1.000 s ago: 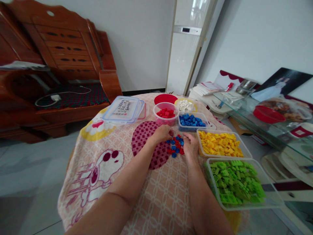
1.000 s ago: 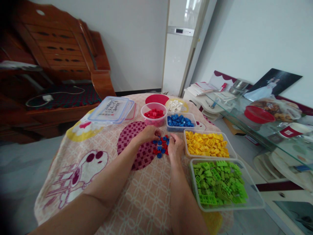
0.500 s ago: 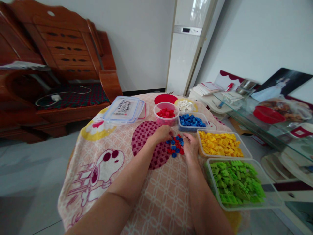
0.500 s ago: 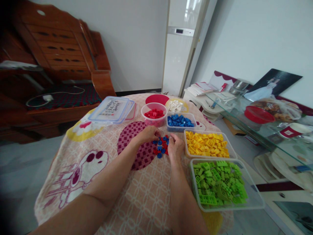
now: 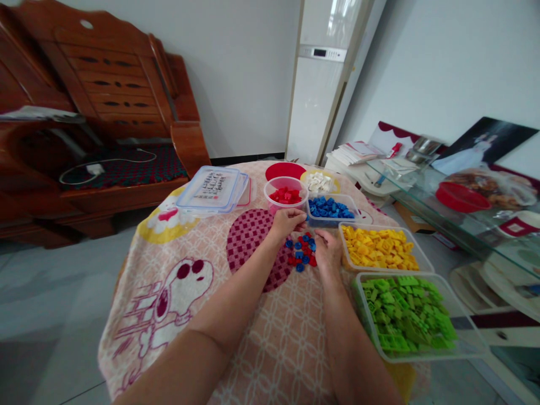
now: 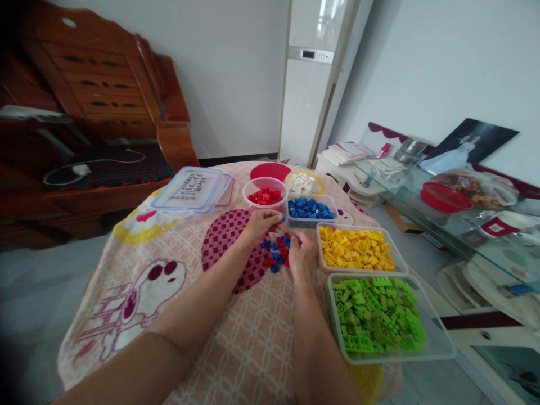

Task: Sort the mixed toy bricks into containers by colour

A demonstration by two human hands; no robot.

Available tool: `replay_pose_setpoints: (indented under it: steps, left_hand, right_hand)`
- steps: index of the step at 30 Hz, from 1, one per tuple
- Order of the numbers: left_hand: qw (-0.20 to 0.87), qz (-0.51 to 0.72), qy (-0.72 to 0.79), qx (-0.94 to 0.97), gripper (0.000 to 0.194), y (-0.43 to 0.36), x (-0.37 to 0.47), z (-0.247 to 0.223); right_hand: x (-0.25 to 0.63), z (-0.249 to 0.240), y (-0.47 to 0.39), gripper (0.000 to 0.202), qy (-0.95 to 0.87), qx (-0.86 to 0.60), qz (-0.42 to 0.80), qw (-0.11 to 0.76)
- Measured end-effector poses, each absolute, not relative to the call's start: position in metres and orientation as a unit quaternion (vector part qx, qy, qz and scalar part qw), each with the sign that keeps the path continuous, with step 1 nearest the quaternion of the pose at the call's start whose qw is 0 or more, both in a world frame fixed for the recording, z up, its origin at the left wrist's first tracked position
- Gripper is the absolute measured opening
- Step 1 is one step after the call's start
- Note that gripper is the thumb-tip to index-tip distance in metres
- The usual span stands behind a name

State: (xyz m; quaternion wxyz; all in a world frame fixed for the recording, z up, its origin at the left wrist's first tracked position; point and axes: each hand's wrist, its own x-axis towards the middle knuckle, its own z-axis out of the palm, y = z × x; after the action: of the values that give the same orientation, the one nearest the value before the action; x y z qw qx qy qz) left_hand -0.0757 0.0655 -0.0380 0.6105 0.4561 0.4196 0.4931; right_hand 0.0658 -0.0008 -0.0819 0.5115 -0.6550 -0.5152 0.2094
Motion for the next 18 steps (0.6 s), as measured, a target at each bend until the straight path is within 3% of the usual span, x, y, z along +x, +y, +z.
replay_pose_setpoints:
  steps: [6,11,18]
  left_hand:
    - [0.674,0.547,0.359,0.343,0.017,0.064,-0.059,-0.036]
    - [0.667,0.563,0.331,0.359,0.033,0.064,-0.050,-0.031]
    - [0.638,0.559,0.309,0.430,0.032,0.063,-0.037,-0.028]
  right_hand:
    - [0.064,-0.076,-0.003,0.037,-0.508,-0.662,0.218,0.506]
    - [0.063,-0.076,-0.003,0.037,-0.512,-0.661,0.209,0.508]
    - [0.064,-0.081,-0.001,0.036,-0.510,-0.659,0.224,0.506]
